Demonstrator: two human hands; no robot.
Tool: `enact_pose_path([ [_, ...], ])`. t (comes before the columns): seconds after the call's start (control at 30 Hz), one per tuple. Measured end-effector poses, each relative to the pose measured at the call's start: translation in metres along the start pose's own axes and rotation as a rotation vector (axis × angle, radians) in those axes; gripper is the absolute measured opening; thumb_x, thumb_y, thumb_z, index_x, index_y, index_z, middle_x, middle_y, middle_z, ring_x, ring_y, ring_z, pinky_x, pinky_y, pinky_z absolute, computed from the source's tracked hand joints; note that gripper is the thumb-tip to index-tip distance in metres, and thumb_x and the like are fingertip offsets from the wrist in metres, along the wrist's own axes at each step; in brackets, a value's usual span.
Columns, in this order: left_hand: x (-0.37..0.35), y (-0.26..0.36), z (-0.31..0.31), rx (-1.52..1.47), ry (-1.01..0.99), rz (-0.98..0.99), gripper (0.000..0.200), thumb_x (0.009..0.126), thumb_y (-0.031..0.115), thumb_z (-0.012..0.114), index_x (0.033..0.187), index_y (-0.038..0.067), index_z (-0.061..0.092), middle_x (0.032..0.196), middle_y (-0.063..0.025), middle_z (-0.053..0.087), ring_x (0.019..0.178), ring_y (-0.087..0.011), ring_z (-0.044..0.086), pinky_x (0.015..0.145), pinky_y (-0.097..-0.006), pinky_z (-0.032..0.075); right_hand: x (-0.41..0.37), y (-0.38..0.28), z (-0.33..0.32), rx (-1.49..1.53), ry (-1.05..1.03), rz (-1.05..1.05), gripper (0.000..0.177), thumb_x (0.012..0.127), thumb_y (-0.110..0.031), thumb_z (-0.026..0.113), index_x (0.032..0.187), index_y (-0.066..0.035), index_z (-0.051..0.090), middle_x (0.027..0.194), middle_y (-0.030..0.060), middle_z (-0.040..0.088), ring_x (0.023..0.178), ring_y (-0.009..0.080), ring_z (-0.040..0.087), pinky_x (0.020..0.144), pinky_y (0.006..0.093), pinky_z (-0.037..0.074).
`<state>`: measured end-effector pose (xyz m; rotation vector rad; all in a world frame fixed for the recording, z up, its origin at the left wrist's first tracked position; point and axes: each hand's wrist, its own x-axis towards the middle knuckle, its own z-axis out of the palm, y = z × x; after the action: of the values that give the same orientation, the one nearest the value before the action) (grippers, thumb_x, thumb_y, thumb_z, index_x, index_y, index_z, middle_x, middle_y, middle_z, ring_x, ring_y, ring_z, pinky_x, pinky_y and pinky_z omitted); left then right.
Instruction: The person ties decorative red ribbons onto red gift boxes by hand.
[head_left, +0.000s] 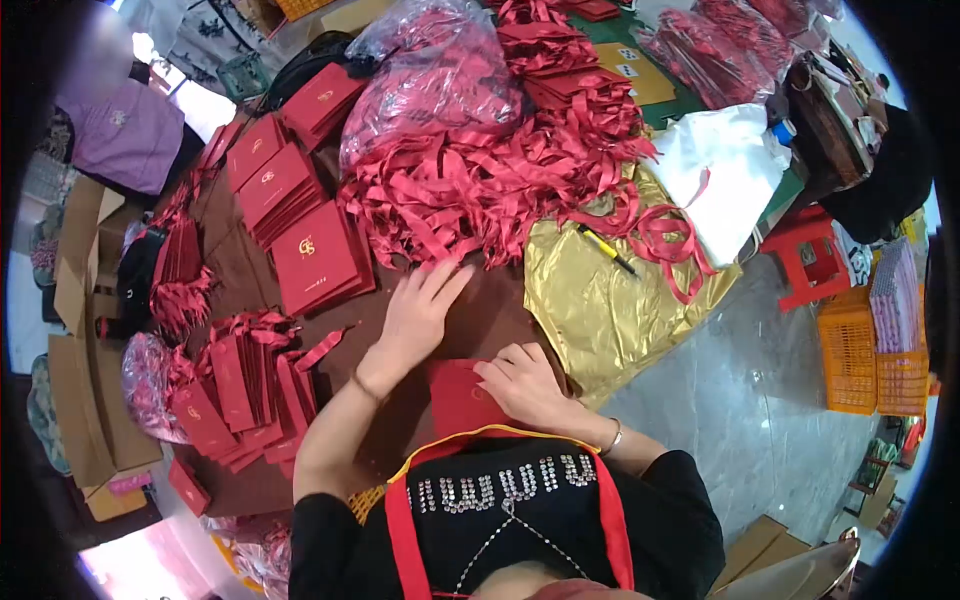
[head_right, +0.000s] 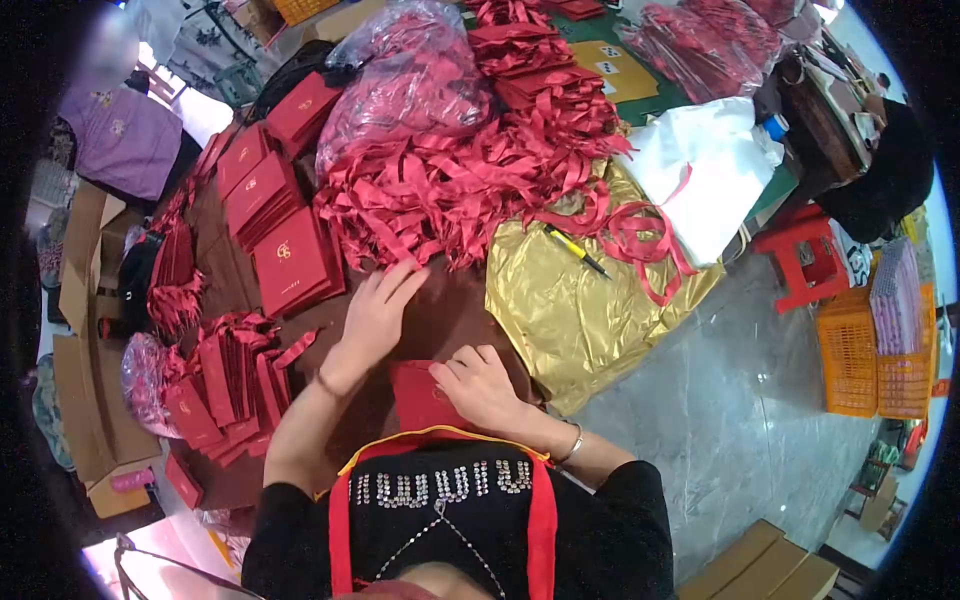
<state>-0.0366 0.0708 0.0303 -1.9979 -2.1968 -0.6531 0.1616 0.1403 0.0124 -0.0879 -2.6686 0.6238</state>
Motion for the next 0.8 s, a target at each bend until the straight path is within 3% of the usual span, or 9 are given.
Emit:
enact_pose_path([
  [0.1,0.018,-0.018,0.026,0.174,-0.061,0.085,0.042,0.075,0.003,0.05,0.115,0.009,0.057,0.12,-0.0109,0.051,0.095,-0.0307,0.053,0.081,-0.042,0.046,0.001,-0.003,0.004,-0.022,0.023,0.0,0.016,0.075,-0.015,0.059,0.089,-0.008,0.06,0.074,0.0015,0.058,0.078,0.0186,0.051,0.071,0.0334,0.035],
  [0.2,0.017,-0.036,0.054,0.13,-0.188,0.066,0.042,0.074,0.004,0.051,0.116,0.01,0.057,0.118,-0.0101,0.05,0.093,-0.0308,0.052,0.081,-0.0428,0.046,0.001,0.006,-0.003,0.108,0.034,0.069,0.02,0.074,-0.018,0.063,0.092,-0.008,0.061,0.077,0.0037,0.061,0.08,0.0212,0.054,0.073,0.0342,0.038],
  [0.27,0.011,-0.044,0.062,0.156,-0.124,0.102,0.043,0.074,0.004,0.052,0.115,0.01,0.057,0.112,-0.0099,0.051,0.092,-0.03,0.052,0.08,-0.042,0.046,-0.004,0.018,-0.002,0.217,-0.12,0.207,0.025,0.075,-0.023,0.066,0.095,-0.008,0.062,0.081,0.0069,0.064,0.081,0.025,0.057,0.073,0.0362,0.043],
  [0.47,0.02,-0.036,0.024,0.073,0.025,0.064,0.036,0.073,0.003,0.053,0.108,0.008,0.06,0.092,-0.0094,0.058,0.084,-0.0278,0.057,0.073,-0.0394,0.048,0.003,0.029,-0.018,0.276,-0.287,0.254,0.029,0.081,-0.026,0.063,0.103,-0.007,0.058,0.086,0.0157,0.065,0.083,0.0346,0.062,0.071,0.0447,0.048],
  [0.57,0.038,-0.028,-0.029,0.047,0.376,0.08,0.021,0.077,0.002,0.055,0.095,0.005,0.065,0.082,-0.0085,0.062,0.078,-0.0263,0.058,0.07,-0.0368,0.047,0.006,0.028,-0.009,0.307,-0.323,0.224,0.029,0.081,-0.023,0.062,0.104,-0.007,0.057,0.088,0.0172,0.065,0.084,0.0362,0.062,0.072,0.0452,0.049],
  [0.63,0.042,-0.015,-0.076,0.005,0.514,-0.022,0.014,0.082,-0.001,0.057,0.093,0.003,0.064,0.082,-0.0091,0.06,0.078,-0.0258,0.056,0.072,-0.0337,0.044,0.009,0.026,-0.006,0.354,-0.302,0.237,0.03,0.081,-0.023,0.063,0.107,-0.007,0.057,0.089,0.0175,0.065,0.084,0.0361,0.062,0.072,0.0453,0.049],
  [0.7,0.031,-0.014,-0.105,-0.196,0.651,-0.209,0.017,0.086,-0.005,0.054,0.101,-0.001,0.06,0.097,-0.0078,0.058,0.088,-0.0176,0.057,0.08,-0.0291,0.048,0.012,0.026,-0.005,0.402,-0.285,0.248,0.032,0.081,-0.022,0.063,0.109,-0.007,0.056,0.09,0.0177,0.065,0.085,0.036,0.062,0.073,0.0454,0.049],
  [0.73,0.026,-0.013,-0.116,-0.416,0.745,-0.341,0.022,0.082,-0.005,0.059,0.103,0.0,0.061,0.103,-0.0082,0.059,0.094,-0.02,0.055,0.085,-0.0311,0.045,0.012,0.025,-0.005,0.382,-0.309,0.269,0.034,0.08,-0.022,0.063,0.11,-0.007,0.056,0.093,0.0174,0.065,0.087,0.0356,0.062,0.074,0.0448,0.049],
  [0.8,0.009,-0.015,-0.136,-0.636,0.916,-0.471,0.035,0.086,-0.006,0.052,0.121,-0.005,0.052,0.111,-0.0102,0.058,0.099,-0.0189,0.056,0.091,-0.0313,0.044,0.014,0.028,-0.002,0.37,-0.348,0.28,0.036,0.08,-0.023,0.064,0.112,-0.007,0.056,0.095,0.0171,0.065,0.088,0.0352,0.062,0.075,0.0442,0.05],
])
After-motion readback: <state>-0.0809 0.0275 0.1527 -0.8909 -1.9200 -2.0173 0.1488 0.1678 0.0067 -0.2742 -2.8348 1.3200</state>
